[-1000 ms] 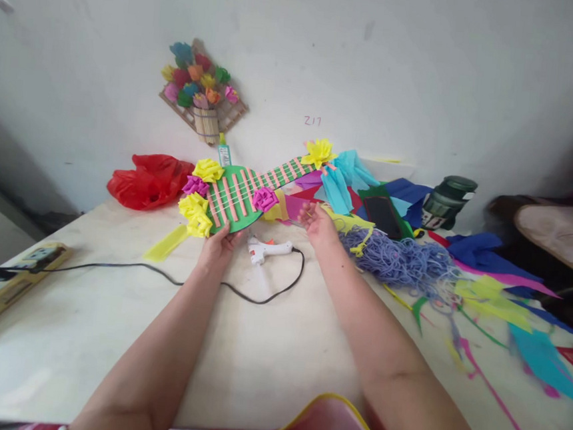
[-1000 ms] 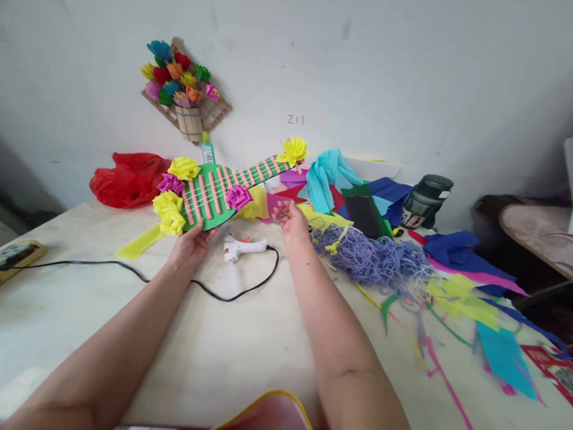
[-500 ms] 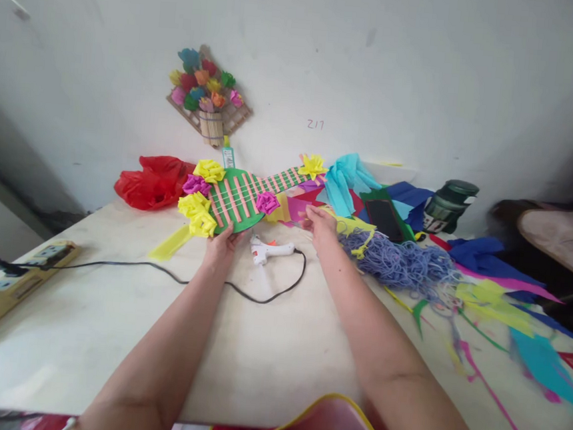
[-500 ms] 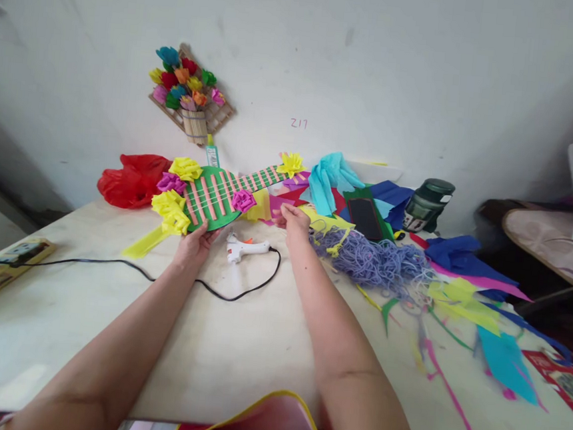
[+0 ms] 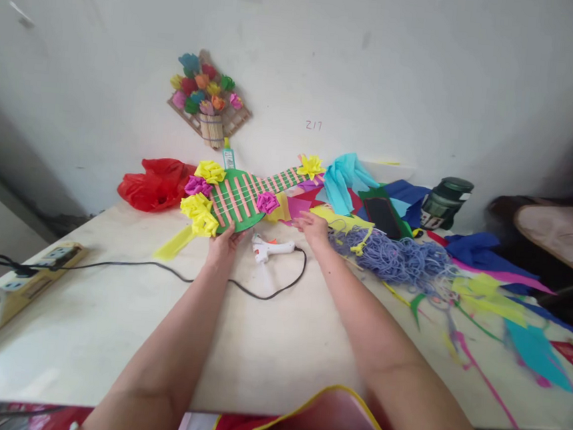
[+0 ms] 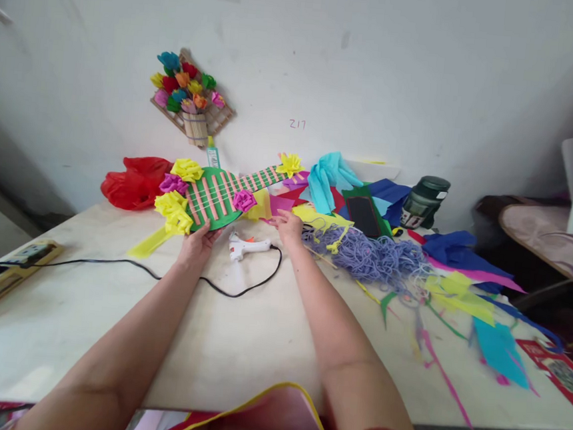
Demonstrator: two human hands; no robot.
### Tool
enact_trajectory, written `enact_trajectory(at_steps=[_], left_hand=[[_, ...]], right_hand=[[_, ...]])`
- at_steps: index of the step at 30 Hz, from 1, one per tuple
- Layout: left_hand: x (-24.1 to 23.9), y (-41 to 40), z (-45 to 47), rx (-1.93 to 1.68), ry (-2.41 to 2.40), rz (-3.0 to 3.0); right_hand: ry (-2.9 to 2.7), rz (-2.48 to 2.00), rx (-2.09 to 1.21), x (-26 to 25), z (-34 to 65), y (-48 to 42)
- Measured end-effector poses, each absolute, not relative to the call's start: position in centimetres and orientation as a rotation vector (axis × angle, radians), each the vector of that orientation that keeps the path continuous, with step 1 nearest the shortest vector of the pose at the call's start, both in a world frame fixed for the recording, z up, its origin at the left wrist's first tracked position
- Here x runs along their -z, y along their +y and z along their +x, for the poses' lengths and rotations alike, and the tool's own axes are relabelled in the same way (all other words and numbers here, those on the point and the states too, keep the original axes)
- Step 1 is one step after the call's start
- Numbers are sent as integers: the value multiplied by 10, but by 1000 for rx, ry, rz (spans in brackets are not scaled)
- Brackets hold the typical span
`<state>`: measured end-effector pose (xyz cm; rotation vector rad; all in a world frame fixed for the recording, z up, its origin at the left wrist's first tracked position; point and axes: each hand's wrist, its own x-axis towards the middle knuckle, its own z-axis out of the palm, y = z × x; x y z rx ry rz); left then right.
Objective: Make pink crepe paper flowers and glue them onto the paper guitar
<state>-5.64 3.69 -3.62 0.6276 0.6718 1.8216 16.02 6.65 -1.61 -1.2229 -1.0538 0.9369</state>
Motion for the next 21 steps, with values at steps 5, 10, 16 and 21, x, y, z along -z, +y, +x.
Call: enact_trajectory(at_steps=[5,10,16,21], left_hand=[[37,37,-57,-1823,659,634],[36,35,-56,-1814,677,635],[36,35,-55,-1812,668,642],[39,38,-57,-1806,658,647]], right_hand=[[-1190,-1294,-819,30,155,76],[-1243,-1378,-716,36,164,72],[-1372,-1495,-418,41,182,56],[-1335,-1489,-421,49,186,54]])
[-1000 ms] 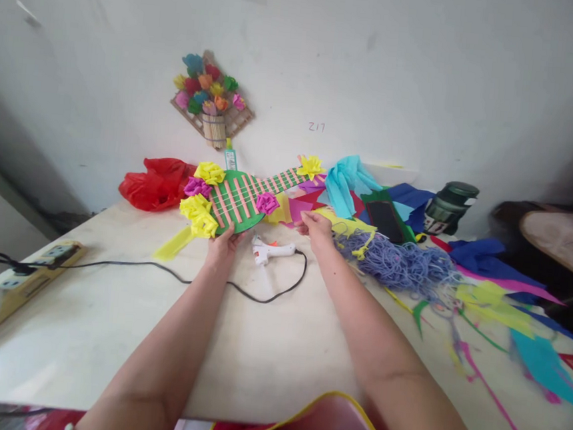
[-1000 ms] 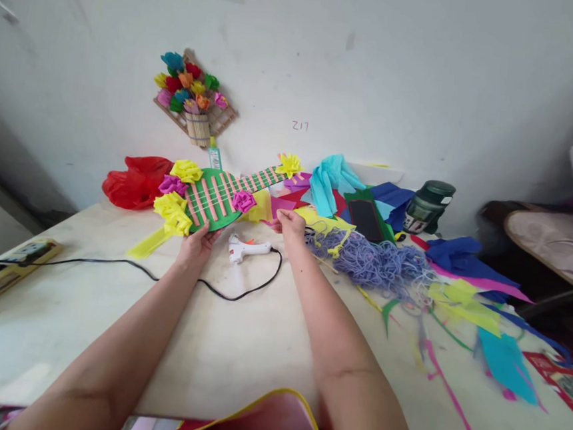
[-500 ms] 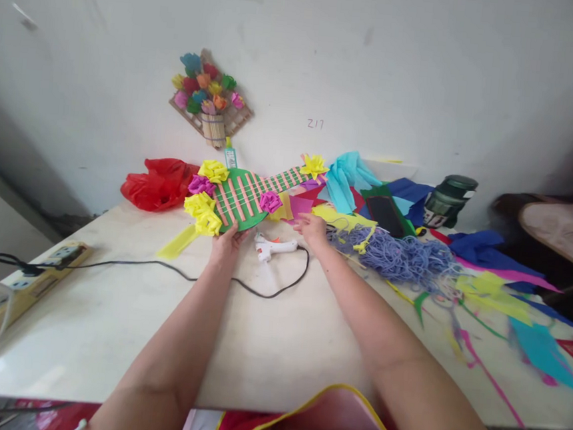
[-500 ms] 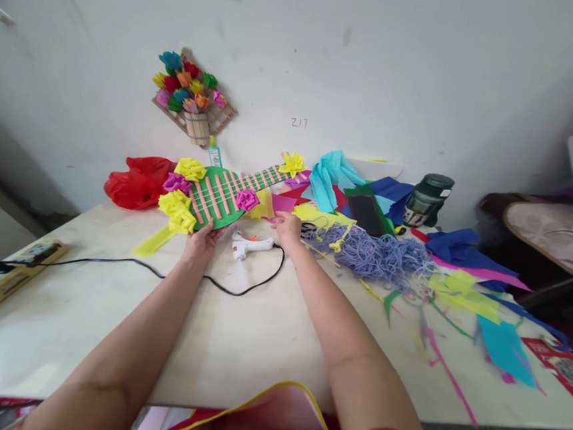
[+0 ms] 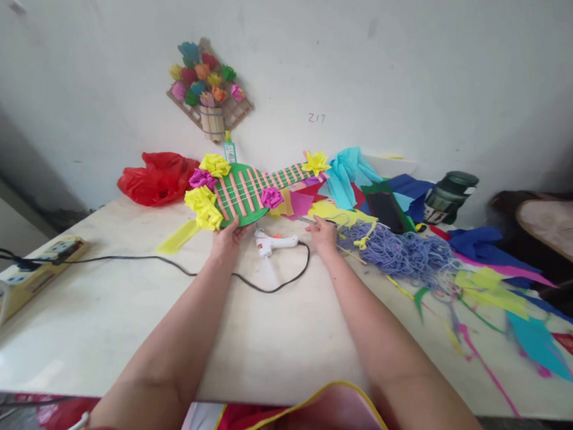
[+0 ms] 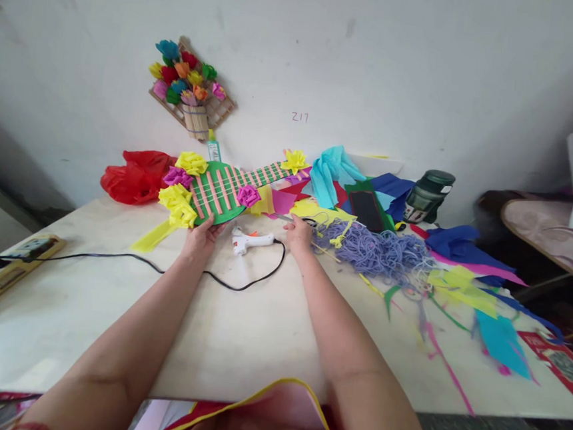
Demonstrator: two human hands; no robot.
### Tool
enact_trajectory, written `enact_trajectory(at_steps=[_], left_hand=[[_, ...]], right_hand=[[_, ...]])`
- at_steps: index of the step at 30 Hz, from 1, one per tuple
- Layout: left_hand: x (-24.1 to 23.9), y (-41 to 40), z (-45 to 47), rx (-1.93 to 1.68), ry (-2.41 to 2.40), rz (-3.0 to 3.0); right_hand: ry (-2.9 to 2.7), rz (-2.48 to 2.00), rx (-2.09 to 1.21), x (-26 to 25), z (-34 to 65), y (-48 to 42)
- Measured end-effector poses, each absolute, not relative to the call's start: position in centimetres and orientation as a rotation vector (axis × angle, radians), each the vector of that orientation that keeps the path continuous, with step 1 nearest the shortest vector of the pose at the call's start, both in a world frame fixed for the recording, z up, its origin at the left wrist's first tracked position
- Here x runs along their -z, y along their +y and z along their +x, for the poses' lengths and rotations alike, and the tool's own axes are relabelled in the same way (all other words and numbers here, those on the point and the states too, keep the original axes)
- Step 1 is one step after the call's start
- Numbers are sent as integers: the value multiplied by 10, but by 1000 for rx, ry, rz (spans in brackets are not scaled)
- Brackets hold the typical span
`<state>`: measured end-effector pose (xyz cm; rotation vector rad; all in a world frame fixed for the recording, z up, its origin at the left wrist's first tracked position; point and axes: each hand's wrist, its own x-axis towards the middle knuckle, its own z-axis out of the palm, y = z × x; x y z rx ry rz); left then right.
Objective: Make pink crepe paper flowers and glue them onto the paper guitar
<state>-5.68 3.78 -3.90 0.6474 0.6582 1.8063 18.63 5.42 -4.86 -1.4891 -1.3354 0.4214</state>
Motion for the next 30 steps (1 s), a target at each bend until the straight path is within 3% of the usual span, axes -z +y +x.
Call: enact_trajectory(at_steps=[13,24,30], left_hand=[[38,37,-57,-1802,663,660],[37,37,-56,-1814,672,652],[38,38,-57,-1810,679,640]], right_hand=[[-1125,-1235,-701,67,190,69],[-1279,-1378,-546,56,187,58],[-1473,-1567,-235,46,189,48]])
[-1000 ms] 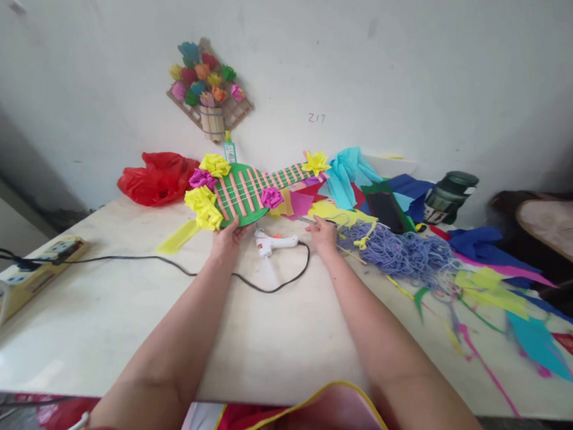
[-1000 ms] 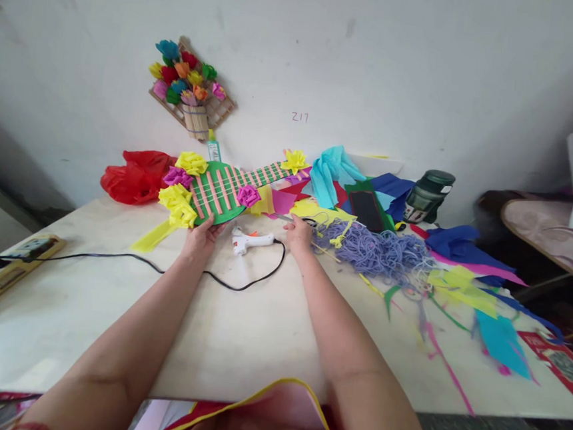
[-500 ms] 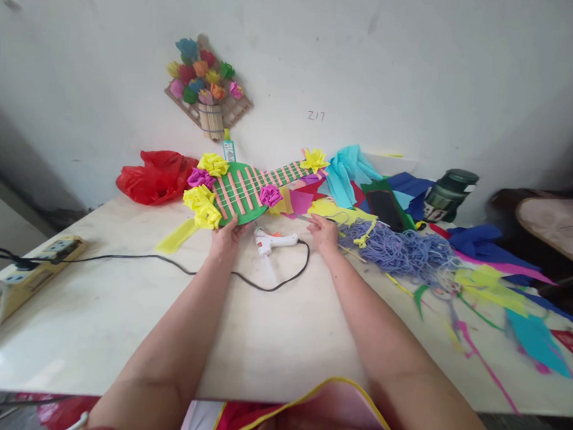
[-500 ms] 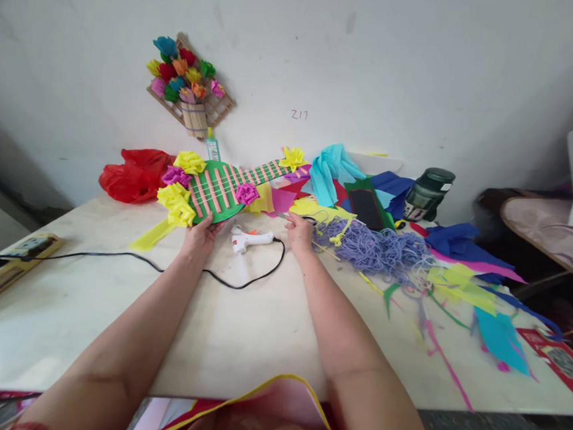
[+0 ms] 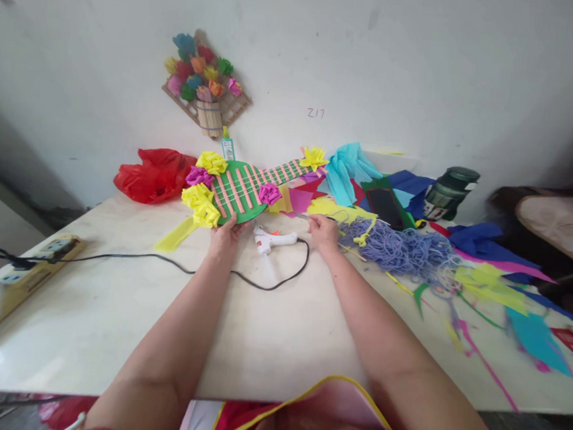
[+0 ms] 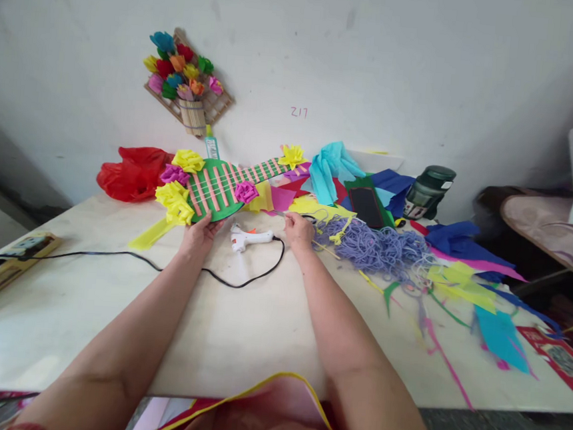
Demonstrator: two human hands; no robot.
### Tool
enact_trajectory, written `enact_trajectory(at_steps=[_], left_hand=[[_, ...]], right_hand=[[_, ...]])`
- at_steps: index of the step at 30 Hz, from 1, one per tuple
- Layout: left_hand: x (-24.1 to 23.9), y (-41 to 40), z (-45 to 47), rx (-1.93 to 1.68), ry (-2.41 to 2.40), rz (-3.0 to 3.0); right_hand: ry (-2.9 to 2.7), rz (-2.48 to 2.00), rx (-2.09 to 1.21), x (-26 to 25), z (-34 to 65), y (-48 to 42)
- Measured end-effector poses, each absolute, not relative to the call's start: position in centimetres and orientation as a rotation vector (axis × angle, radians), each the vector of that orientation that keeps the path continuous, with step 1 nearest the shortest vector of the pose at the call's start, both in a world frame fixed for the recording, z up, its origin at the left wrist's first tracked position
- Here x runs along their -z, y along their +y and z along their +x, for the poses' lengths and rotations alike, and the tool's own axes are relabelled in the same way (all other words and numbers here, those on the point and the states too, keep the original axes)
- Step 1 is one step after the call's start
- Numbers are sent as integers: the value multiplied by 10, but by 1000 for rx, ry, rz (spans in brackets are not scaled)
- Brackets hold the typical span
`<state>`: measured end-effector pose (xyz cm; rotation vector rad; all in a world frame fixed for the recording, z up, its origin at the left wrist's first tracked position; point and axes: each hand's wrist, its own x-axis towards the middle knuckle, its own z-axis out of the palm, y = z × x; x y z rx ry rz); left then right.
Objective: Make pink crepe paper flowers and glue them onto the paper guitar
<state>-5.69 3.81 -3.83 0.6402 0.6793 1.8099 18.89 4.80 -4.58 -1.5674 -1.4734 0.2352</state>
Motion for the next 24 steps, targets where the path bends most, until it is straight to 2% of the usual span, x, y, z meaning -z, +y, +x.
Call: enact_trajectory(at_steps=[6,24], left_hand=[[37,38,-56,-1807,671,626],[35,37,-56,-1790,655,608]], right_hand=[[-1434,-1581,-120,41,190,43],[-1437,-1308,-337,55,197,58]])
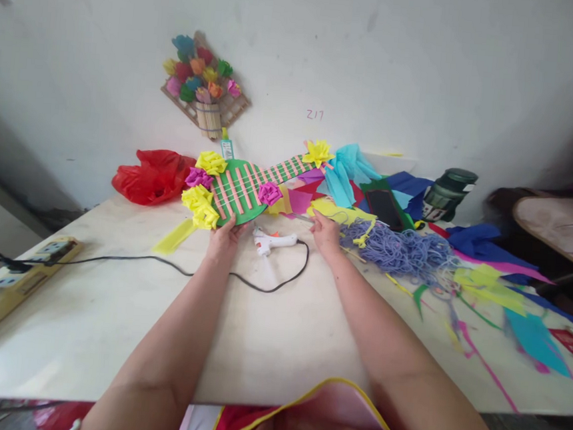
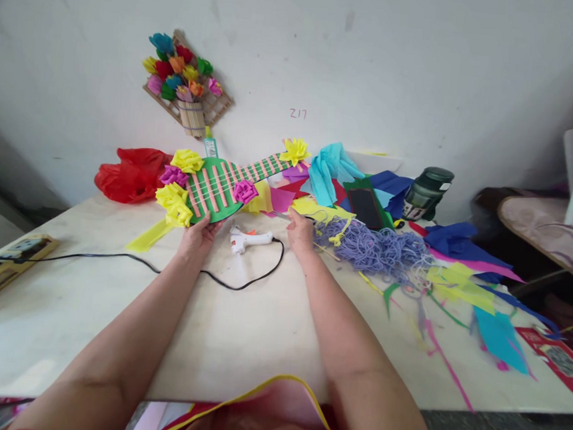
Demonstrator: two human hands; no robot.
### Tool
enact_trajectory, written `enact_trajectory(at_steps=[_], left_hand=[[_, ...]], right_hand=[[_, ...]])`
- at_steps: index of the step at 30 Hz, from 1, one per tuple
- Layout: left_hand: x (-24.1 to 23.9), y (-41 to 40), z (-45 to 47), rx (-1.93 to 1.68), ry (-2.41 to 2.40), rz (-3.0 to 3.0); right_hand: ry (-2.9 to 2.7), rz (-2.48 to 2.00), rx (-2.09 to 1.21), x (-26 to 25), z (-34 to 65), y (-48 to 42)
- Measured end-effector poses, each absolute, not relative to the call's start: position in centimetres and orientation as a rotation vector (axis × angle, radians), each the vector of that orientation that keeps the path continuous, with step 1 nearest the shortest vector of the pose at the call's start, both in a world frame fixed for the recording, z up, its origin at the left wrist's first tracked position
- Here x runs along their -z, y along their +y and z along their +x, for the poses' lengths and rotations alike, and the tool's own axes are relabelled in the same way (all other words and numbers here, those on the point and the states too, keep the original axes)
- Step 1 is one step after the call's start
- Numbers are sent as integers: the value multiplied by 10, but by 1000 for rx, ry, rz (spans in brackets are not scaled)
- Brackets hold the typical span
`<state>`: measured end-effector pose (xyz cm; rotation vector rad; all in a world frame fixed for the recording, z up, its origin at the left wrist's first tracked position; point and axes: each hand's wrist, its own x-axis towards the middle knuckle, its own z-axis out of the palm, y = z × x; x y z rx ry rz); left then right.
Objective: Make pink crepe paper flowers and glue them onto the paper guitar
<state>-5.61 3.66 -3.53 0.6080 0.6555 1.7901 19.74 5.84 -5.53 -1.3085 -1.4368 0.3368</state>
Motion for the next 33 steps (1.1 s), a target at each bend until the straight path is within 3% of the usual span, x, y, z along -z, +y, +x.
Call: enact_trajectory(at_steps=[12,24,33], left_hand=[[33,35,-56,-1721,597,615],[29,32,-56,-1579,601,548],[31,36,-58,-1595,601,528]], right_hand=[[-1599,-1251,-99,46,197,51],[-1347,-1358,-449,37,188,50],[-1060,-1143,-901,28,191,52]])
